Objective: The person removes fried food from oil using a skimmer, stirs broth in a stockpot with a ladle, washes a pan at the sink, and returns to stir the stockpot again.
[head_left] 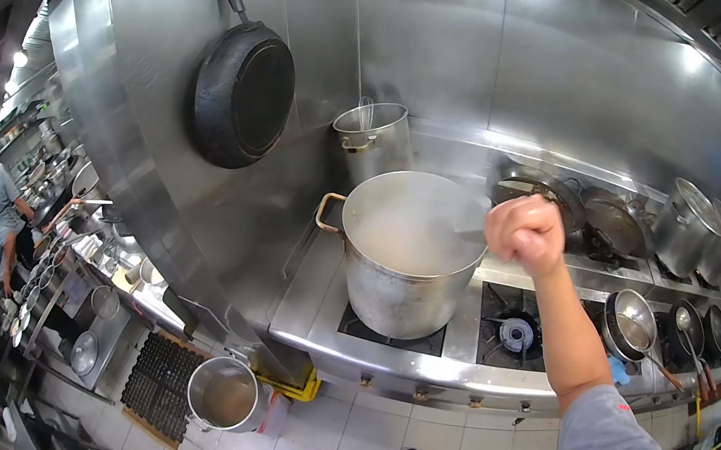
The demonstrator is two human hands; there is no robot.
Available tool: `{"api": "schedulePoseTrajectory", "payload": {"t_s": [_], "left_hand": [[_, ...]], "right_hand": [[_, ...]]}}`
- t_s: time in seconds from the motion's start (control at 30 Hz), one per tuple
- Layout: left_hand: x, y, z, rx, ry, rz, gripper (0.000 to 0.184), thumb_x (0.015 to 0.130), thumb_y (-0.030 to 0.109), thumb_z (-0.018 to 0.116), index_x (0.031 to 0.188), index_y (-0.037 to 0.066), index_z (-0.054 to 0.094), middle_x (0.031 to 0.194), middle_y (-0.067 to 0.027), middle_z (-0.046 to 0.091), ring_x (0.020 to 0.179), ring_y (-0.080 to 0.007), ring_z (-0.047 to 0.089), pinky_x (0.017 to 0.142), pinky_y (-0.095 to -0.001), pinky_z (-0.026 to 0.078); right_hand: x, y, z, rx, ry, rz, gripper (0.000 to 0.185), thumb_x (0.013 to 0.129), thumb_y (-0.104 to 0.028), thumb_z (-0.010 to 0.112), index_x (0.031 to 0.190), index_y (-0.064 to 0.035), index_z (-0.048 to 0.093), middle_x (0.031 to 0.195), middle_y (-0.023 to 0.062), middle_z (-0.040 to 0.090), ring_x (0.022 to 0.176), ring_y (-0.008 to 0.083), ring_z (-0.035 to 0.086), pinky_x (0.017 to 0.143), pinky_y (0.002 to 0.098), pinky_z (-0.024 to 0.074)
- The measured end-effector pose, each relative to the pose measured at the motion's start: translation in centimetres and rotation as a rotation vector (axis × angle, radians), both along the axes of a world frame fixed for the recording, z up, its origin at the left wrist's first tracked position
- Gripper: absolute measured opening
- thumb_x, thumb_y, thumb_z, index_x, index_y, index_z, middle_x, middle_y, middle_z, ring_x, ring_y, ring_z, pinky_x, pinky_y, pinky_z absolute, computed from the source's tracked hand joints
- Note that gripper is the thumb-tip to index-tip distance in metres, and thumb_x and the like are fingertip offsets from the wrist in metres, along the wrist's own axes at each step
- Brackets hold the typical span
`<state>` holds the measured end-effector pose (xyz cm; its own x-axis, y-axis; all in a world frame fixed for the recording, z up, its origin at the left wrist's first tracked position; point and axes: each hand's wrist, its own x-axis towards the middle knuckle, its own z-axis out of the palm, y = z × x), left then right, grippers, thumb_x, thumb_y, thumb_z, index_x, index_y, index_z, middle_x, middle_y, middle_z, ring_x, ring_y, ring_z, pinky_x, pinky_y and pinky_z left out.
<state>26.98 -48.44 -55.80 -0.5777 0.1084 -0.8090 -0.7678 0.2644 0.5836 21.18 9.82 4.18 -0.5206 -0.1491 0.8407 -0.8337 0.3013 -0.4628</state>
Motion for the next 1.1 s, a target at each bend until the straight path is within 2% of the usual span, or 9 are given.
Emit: {"api": "schedulePoseTrajectory", "payload": {"t_s": [0.07,0.13,0.27,0.47,0.77,0.87,0.9,1.03,1.1], "left_hand": [[0.4,0.0,-0.4,0.012,-0.016,0.026,0.033,0.091,0.023,0.050,0.117,0.005,0.045,0.091,-0.0146,0.062,0.061,-0.0274,0.062,0.050,-0.0408,0.053],[1.3,-0.7,-1.1,0.034,-0.069,0.037,0.033,0.091,0.024,0.051,0.117,0.005,0.044,0.092,-0.0142,0.062,0.061,-0.0279,0.062,0.050,-0.0413,0.052],[3.9,-2.0,-1.9,-0.001,-0.150,0.033,0.034,0.091,0.026,0.050,0.118,0.006,0.044,0.094,-0.0136,0.062,0.062,-0.0280,0.062,0.050,-0.0409,0.052],[7.3,-2.2,-0.2,-0.056,-0.123,-0.036,0.037,0.092,0.030,0.046,0.120,0.004,0.045,0.097,-0.0144,0.062,0.062,-0.0259,0.061,0.051,-0.0384,0.051],[5.4,-0.7,2.0,-0.063,-0.088,-0.011,0.043,0.093,0.033,0.042,0.121,0.001,0.047,0.099,-0.0150,0.062,0.061,-0.0240,0.059,0.052,-0.0356,0.051],[2.1,-0.6,0.9,-0.052,-0.098,-0.031,0.034,0.091,0.027,0.051,0.117,0.006,0.045,0.094,-0.0131,0.062,0.063,-0.0269,0.062,0.050,-0.0393,0.051],[1.9,-0.7,1.2,-0.059,-0.100,-0.040,0.034,0.091,0.027,0.051,0.117,0.006,0.045,0.094,-0.0131,0.062,0.063,-0.0269,0.062,0.050,-0.0393,0.051],[0.7,0.3,2.4,-0.041,-0.076,-0.071,0.034,0.091,0.026,0.050,0.118,0.006,0.046,0.094,-0.0127,0.063,0.063,-0.0246,0.062,0.052,-0.0365,0.051],[0.6,0.6,2.8,-0.075,-0.082,-0.102,0.034,0.091,0.025,0.050,0.119,0.006,0.046,0.094,-0.0124,0.063,0.063,-0.0240,0.062,0.053,-0.0358,0.051]], "right_hand": [[-0.4,-0.8,-0.7,0.084,-0.107,-0.030,0.026,0.079,-0.010,0.054,0.055,-0.0003,0.049,0.050,0.0068,0.051,0.045,0.0151,0.047,0.042,0.0259,0.0355],[-1.5,-1.0,-1.7,-0.059,-0.097,-0.033,0.024,0.082,-0.009,0.052,0.060,-0.0010,0.049,0.051,0.0060,0.050,0.044,0.0127,0.045,0.042,0.0254,0.0340],[-3.1,0.9,-1.3,-0.734,-0.028,-0.346,0.024,0.089,-0.016,0.053,0.067,-0.0060,0.048,0.056,0.0034,0.047,0.045,0.0112,0.042,0.042,0.0253,0.0329],[0.5,6.1,-1.4,-1.177,0.131,-0.299,0.029,0.092,-0.026,0.047,0.067,-0.0121,0.042,0.056,0.0002,0.042,0.046,0.0107,0.038,0.045,0.0247,0.0320],[10.1,8.3,-6.2,-0.885,0.380,-0.045,0.037,0.094,-0.027,0.043,0.060,-0.0126,0.040,0.053,0.0003,0.038,0.047,0.0118,0.035,0.053,0.0285,0.0308],[11.5,7.5,-7.6,-0.784,0.344,-0.106,0.037,0.093,-0.027,0.046,0.060,-0.0139,0.034,0.054,-0.0003,0.036,0.064,0.0144,0.037,0.072,0.0317,0.0364],[11.9,7.5,-8.4,-0.788,0.345,-0.117,0.037,0.093,-0.027,0.046,0.060,-0.0139,0.034,0.054,-0.0003,0.036,0.064,0.0144,0.037,0.072,0.0317,0.0364],[11.9,4.6,-9.3,-0.627,0.001,-0.367,0.020,0.083,-0.012,0.058,0.076,-0.0124,0.039,0.062,-0.0005,0.041,0.074,0.0160,0.043,0.089,0.0398,0.0380],[11.7,3.8,-9.7,-0.473,-0.206,-0.459,0.033,0.074,0.002,0.063,0.094,-0.0102,0.040,0.072,-0.0009,0.047,0.081,0.0163,0.048,0.101,0.0469,0.0329]]}}
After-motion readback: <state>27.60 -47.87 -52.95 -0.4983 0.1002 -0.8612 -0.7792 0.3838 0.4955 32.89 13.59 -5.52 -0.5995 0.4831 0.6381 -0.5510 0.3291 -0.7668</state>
